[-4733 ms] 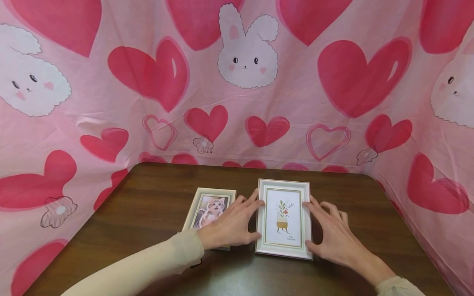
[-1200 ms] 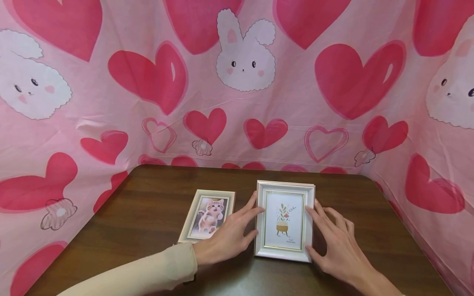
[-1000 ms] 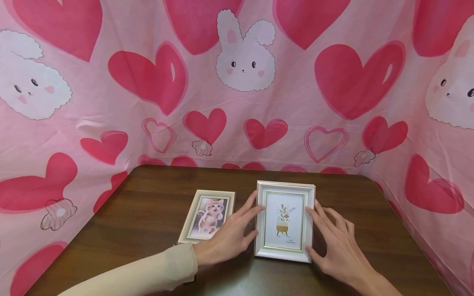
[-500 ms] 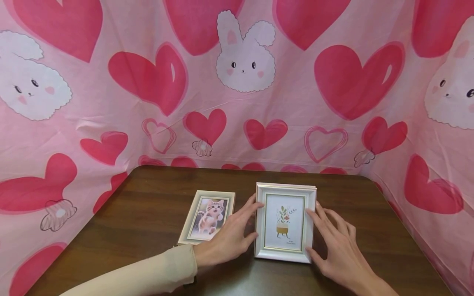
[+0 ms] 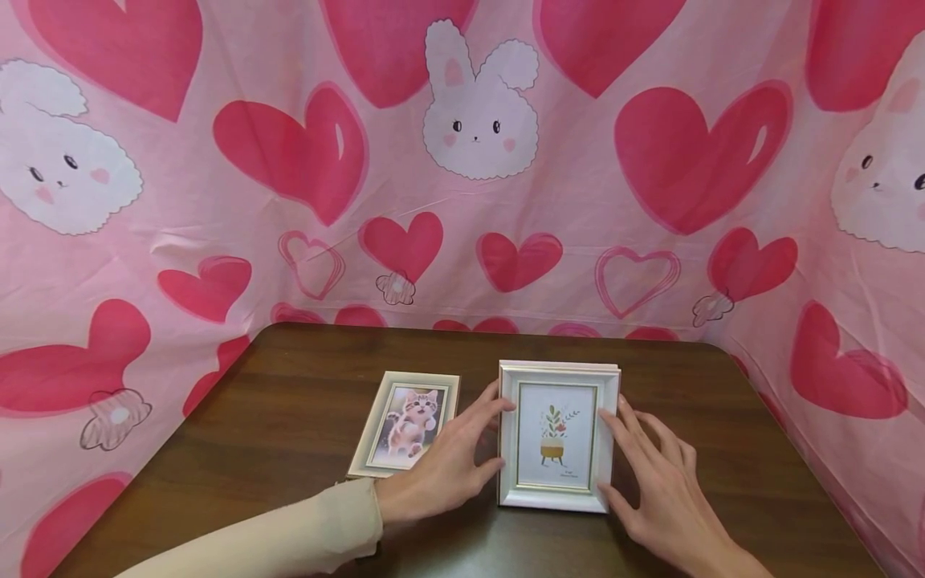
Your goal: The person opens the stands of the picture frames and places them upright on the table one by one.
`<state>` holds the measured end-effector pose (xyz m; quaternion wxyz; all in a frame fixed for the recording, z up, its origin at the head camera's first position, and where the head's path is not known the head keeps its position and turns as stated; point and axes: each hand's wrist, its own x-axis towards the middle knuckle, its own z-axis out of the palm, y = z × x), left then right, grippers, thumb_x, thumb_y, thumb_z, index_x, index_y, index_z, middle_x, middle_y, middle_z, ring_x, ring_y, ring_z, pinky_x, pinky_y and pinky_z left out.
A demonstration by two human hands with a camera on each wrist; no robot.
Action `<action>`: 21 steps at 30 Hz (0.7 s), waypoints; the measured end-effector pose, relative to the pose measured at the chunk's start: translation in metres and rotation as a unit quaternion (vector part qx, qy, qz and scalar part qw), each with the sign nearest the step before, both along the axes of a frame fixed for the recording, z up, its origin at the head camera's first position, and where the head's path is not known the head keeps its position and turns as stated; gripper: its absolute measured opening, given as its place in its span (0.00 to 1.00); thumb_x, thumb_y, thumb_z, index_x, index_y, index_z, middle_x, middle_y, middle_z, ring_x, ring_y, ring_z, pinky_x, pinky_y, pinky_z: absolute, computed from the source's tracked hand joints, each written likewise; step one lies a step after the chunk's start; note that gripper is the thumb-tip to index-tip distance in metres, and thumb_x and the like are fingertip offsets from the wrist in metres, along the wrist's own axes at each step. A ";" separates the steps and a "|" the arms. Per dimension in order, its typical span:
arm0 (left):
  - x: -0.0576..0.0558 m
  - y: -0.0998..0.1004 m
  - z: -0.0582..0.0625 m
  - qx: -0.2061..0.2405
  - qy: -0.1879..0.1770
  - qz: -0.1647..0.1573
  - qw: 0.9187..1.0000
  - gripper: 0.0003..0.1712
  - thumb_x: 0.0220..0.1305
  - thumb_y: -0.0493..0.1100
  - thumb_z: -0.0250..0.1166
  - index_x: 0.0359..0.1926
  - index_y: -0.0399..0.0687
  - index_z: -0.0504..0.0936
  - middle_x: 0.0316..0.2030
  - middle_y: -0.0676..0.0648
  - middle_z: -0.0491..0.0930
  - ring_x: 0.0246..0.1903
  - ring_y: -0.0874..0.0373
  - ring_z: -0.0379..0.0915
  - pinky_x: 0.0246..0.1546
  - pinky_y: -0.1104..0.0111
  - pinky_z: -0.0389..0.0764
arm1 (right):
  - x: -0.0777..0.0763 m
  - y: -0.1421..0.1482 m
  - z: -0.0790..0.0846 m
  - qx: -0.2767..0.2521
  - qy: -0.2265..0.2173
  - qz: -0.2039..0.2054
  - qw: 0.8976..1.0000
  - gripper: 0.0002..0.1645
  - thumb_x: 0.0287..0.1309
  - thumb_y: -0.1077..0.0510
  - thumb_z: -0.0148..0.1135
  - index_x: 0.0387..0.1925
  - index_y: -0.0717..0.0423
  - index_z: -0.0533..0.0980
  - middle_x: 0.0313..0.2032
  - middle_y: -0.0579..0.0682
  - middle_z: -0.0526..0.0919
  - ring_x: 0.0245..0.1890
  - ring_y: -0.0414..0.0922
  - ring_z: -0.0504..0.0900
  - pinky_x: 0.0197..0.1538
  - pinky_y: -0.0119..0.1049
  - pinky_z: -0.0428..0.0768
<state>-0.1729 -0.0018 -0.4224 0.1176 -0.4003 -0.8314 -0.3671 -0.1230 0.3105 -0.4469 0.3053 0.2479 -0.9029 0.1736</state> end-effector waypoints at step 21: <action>0.005 -0.003 -0.002 0.001 0.026 -0.014 1.000 0.44 0.59 0.31 0.78 0.72 0.47 0.67 0.84 0.47 0.41 0.73 0.54 0.63 0.66 0.64 0.71 | 0.004 -0.011 0.012 -0.074 -0.032 -0.042 0.996 0.62 0.41 0.68 0.81 0.78 0.65 0.60 0.53 0.70 0.83 0.55 0.65 0.75 0.52 0.59 0.61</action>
